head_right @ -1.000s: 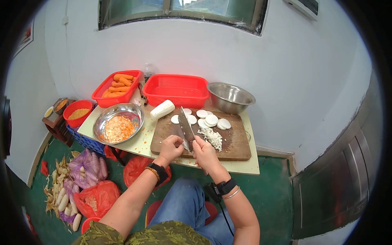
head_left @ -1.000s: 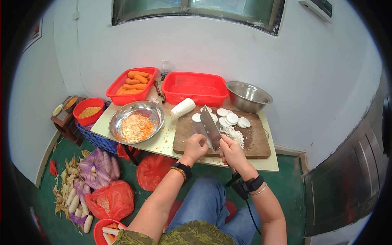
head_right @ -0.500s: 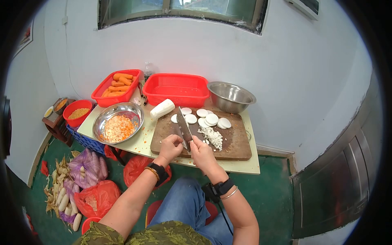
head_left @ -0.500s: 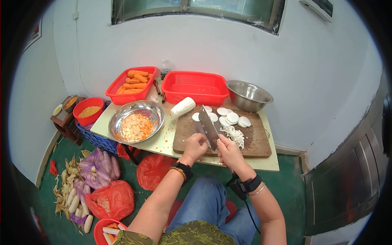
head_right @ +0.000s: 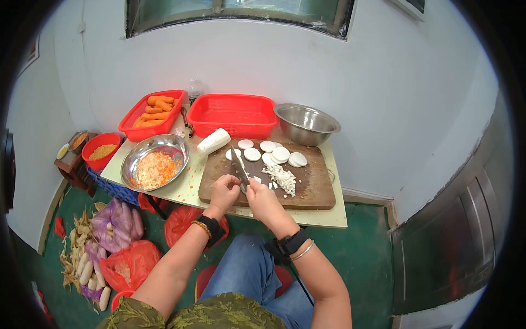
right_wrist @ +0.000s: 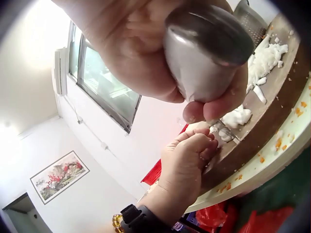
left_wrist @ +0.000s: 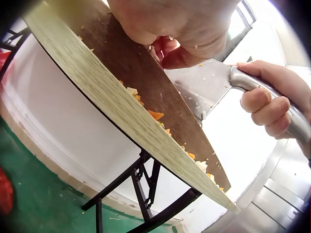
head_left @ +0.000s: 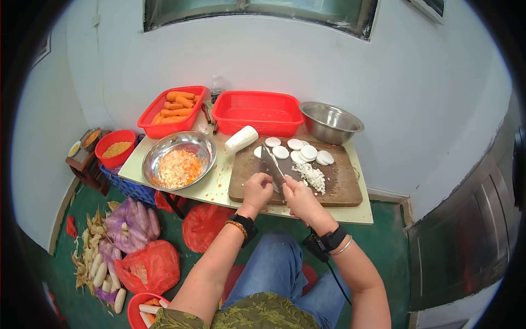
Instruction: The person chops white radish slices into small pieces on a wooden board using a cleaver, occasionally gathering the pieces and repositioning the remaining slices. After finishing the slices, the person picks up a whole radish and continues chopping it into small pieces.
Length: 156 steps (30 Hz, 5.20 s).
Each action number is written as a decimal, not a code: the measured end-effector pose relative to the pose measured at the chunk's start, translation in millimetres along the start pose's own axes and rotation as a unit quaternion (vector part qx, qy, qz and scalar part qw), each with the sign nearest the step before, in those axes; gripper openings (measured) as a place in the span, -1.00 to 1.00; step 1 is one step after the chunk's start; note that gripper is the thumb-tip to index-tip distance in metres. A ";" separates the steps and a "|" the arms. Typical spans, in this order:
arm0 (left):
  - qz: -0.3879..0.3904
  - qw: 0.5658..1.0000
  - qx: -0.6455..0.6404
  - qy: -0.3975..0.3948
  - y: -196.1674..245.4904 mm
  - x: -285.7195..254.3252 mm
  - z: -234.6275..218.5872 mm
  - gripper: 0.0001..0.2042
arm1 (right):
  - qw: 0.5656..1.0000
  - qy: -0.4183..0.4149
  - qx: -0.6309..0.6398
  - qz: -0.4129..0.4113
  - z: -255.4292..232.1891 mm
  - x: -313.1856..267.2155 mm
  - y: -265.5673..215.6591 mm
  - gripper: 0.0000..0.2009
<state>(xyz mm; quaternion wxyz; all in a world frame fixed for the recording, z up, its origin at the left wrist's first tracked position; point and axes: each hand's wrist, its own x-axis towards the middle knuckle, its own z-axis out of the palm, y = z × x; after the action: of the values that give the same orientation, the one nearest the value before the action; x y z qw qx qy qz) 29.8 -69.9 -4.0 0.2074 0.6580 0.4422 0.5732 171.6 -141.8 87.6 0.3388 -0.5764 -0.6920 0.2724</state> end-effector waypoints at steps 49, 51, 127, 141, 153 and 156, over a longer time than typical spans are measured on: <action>-0.270 0.957 0.085 -0.059 38.3 0.0 81.3 -0.20 | 0.893 0.114 0.427 0.081 -73.1 -26.6 40.5 -0.53; -0.270 0.957 0.086 -0.056 38.8 -0.8 97.2 -0.19 | 0.891 0.125 0.428 0.081 -77.8 -28.9 42.0 -0.52; -0.091 0.970 0.080 -0.210 31.2 19.4 95.7 -0.17 | 0.860 0.292 0.413 0.073 -45.6 -126.5 57.9 -0.62; 0.003 0.919 0.317 -0.235 42.3 20.1 87.3 -0.47 | 0.848 0.290 0.434 0.095 -24.0 -144.6 73.5 -0.70; 0.065 0.898 0.295 -0.321 29.0 39.4 58.2 -0.42 | 0.868 0.237 0.425 0.097 -20.2 -145.2 67.2 -0.62; 0.040 0.893 0.307 -0.326 37.5 38.7 62.7 -0.40 | 0.869 0.231 0.426 0.100 -17.3 -143.9 65.7 -0.62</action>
<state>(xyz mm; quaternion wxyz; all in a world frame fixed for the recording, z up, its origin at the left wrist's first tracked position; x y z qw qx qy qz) 99.7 -43.1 31.2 0.1042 0.8560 0.4769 0.1701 240.7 -271.0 25.7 0.6725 -0.4885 -0.3496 0.4324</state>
